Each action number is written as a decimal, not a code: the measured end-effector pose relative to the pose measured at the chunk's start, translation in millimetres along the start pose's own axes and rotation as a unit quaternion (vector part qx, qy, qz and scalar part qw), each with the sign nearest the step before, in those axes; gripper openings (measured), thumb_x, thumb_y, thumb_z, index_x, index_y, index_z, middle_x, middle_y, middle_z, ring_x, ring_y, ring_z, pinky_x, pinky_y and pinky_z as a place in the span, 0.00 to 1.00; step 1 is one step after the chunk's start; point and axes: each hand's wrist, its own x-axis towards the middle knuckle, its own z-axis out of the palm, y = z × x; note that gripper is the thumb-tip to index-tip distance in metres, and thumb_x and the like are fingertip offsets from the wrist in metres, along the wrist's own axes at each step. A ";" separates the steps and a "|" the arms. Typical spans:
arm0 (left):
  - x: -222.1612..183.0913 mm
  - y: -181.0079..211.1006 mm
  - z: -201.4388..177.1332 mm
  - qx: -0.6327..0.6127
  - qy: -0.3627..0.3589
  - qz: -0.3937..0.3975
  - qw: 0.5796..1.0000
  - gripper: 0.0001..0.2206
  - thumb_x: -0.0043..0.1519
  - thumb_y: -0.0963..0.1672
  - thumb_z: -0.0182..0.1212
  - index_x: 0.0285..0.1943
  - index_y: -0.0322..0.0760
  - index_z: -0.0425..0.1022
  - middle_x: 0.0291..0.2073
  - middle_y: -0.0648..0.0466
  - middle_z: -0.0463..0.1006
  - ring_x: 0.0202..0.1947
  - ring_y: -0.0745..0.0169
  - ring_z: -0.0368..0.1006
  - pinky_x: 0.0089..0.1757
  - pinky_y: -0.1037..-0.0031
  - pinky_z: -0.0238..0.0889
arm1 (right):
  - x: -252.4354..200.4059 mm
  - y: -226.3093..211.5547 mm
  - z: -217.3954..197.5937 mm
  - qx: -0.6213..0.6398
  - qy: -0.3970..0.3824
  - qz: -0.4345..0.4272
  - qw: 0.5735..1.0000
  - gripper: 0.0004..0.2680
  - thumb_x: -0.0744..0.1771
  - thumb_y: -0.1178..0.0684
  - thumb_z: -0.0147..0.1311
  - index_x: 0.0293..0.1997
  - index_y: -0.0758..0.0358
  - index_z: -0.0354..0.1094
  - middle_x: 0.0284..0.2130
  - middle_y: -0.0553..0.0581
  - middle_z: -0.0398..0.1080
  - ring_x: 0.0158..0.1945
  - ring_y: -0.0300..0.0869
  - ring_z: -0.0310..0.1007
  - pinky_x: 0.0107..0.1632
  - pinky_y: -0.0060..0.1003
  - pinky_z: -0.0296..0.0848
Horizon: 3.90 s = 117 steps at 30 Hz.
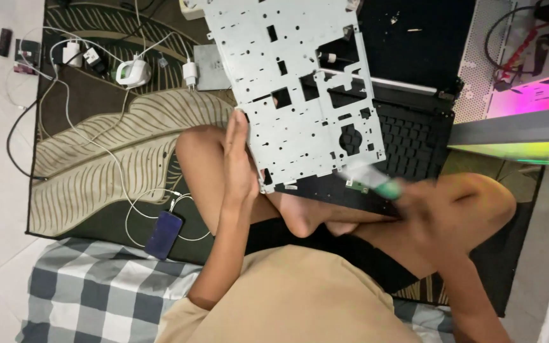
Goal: Disassembling a laptop and cleaning the internal components and casing using a toothbrush and prying tools.
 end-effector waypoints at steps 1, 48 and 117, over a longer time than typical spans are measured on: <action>-0.6 -0.4 2.6 -0.001 -0.001 -0.001 1.000 0.40 0.61 0.53 0.54 0.79 0.33 0.42 0.78 0.48 0.45 0.77 0.56 0.42 0.70 0.65 0.41 | 28.9 -41.9 -9.2 -0.002 0.000 0.001 1.000 0.21 0.68 0.64 0.48 0.72 0.67 0.55 0.65 0.61 0.62 0.67 0.50 0.61 0.75 0.46 0.55; -27.9 -54.0 27.3 -0.499 -0.267 -0.105 0.818 0.40 0.65 0.64 0.42 0.79 0.41 0.52 0.73 0.43 0.53 0.70 0.37 0.48 0.67 0.44 0.35 | 123.0 -185.2 -16.4 -0.186 0.039 -0.103 0.976 0.17 0.72 0.64 0.43 0.73 0.65 0.60 0.32 0.64 0.66 0.30 0.58 0.68 0.35 0.43 0.71; 25.5 -98.1 -6.3 -0.504 -0.304 -0.045 0.807 0.18 0.70 0.55 0.51 0.57 0.43 0.73 0.37 0.52 0.78 0.34 0.63 0.71 0.34 0.73 0.62 | 59.5 -171.7 12.6 -0.099 0.169 0.022 0.980 0.14 0.70 0.69 0.50 0.65 0.77 0.65 0.50 0.63 0.71 0.51 0.46 0.71 0.64 0.38 0.67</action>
